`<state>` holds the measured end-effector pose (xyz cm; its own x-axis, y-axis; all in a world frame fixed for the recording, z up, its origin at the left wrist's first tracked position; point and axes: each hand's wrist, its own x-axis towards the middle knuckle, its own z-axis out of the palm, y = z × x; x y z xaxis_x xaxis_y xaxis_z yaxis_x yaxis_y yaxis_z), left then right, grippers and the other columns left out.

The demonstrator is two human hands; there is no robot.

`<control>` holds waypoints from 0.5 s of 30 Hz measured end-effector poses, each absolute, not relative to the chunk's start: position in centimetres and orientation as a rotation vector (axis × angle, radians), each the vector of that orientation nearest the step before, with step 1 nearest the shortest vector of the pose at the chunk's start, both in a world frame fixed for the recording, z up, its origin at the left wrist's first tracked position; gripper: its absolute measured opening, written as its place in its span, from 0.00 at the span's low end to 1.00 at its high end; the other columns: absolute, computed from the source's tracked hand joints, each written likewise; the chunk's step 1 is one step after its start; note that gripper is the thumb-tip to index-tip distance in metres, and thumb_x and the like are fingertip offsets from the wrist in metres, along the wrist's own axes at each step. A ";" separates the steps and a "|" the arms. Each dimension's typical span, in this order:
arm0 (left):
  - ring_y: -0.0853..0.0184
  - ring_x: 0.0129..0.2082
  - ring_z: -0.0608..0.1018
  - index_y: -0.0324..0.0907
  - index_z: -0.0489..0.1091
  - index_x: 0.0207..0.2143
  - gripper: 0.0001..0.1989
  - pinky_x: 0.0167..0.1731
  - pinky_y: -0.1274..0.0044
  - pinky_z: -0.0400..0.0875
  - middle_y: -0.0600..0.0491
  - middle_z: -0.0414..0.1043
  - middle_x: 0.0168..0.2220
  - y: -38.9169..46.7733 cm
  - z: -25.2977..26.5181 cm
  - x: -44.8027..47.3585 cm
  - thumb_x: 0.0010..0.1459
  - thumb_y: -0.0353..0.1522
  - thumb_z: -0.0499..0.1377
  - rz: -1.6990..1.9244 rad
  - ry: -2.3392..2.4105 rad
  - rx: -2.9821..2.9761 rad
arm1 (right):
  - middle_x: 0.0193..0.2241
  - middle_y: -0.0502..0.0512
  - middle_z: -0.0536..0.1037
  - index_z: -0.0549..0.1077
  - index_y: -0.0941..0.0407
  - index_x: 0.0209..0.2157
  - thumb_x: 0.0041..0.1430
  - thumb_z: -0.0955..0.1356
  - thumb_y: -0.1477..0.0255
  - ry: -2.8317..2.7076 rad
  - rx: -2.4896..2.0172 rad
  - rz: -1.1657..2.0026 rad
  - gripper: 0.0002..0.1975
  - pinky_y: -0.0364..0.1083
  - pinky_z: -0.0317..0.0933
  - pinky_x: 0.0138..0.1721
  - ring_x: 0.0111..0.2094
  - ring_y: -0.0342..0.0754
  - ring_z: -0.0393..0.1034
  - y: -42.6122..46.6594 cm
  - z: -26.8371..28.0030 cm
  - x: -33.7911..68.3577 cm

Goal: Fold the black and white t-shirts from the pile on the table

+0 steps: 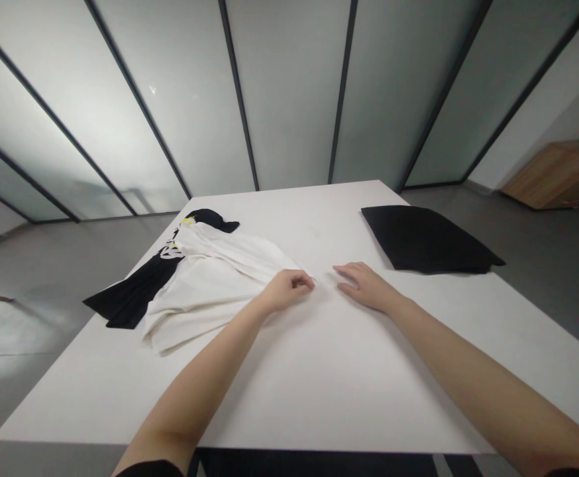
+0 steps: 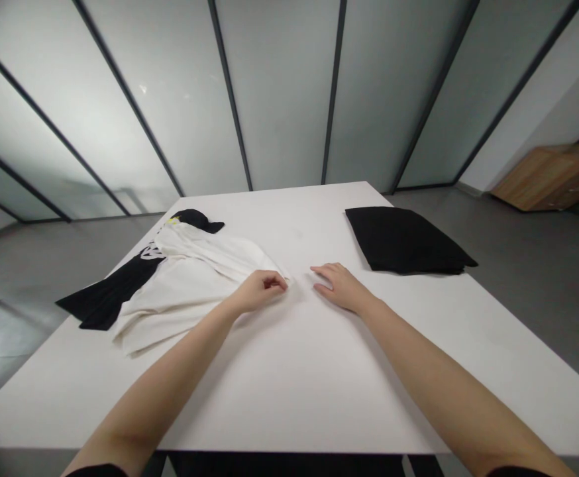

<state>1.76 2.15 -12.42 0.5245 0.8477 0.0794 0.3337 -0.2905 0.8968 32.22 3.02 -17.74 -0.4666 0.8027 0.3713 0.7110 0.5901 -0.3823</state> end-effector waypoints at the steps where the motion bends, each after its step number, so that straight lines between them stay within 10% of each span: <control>1: 0.67 0.33 0.77 0.41 0.79 0.35 0.05 0.38 0.76 0.70 0.52 0.80 0.34 1.0 -12.4 2.8 0.59 0.31 0.62 0.678 0.857 1.799 | 0.57 0.64 0.81 0.75 0.50 0.66 0.68 0.70 0.59 -2.325 -1.187 0.254 0.27 0.66 0.66 0.62 0.58 0.65 0.73 2.9 -17.7 32.3; 6: 0.66 0.39 0.75 0.42 0.72 0.41 0.06 0.42 0.75 0.70 0.51 0.76 0.41 -2.4 -12.2 5.5 0.62 0.34 0.61 0.562 0.505 1.724 | 0.71 0.66 0.67 0.74 0.47 0.67 0.66 0.72 0.59 -2.382 -1.209 0.287 0.29 0.71 0.57 0.68 0.69 0.70 0.62 2.4 -18.0 32.8; 11: 0.60 0.42 0.77 0.44 0.70 0.44 0.16 0.47 0.69 0.71 0.49 0.76 0.41 -2.0 -11.3 5.4 0.69 0.46 0.54 0.649 0.960 1.855 | 0.74 0.57 0.64 0.85 0.47 0.46 0.70 0.68 0.64 -2.432 -1.123 0.409 0.11 0.72 0.52 0.70 0.76 0.68 0.50 1.8 -17.3 31.6; 15: 0.47 0.44 0.82 0.43 0.69 0.59 0.43 0.45 0.64 0.74 0.44 0.81 0.42 -3.1 -10.2 5.0 0.47 0.57 0.72 0.138 1.341 2.178 | 0.65 0.61 0.76 0.81 0.49 0.49 0.75 0.61 0.64 -2.380 -1.049 0.529 0.17 0.67 0.56 0.69 0.72 0.62 0.59 1.2 -16.3 29.9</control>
<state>5.02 -3.11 -10.18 0.4916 0.8469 -0.2026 0.7877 -0.3333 0.5180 29.87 1.18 -16.31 -0.5896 0.7607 0.2715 0.5742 0.6311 -0.5214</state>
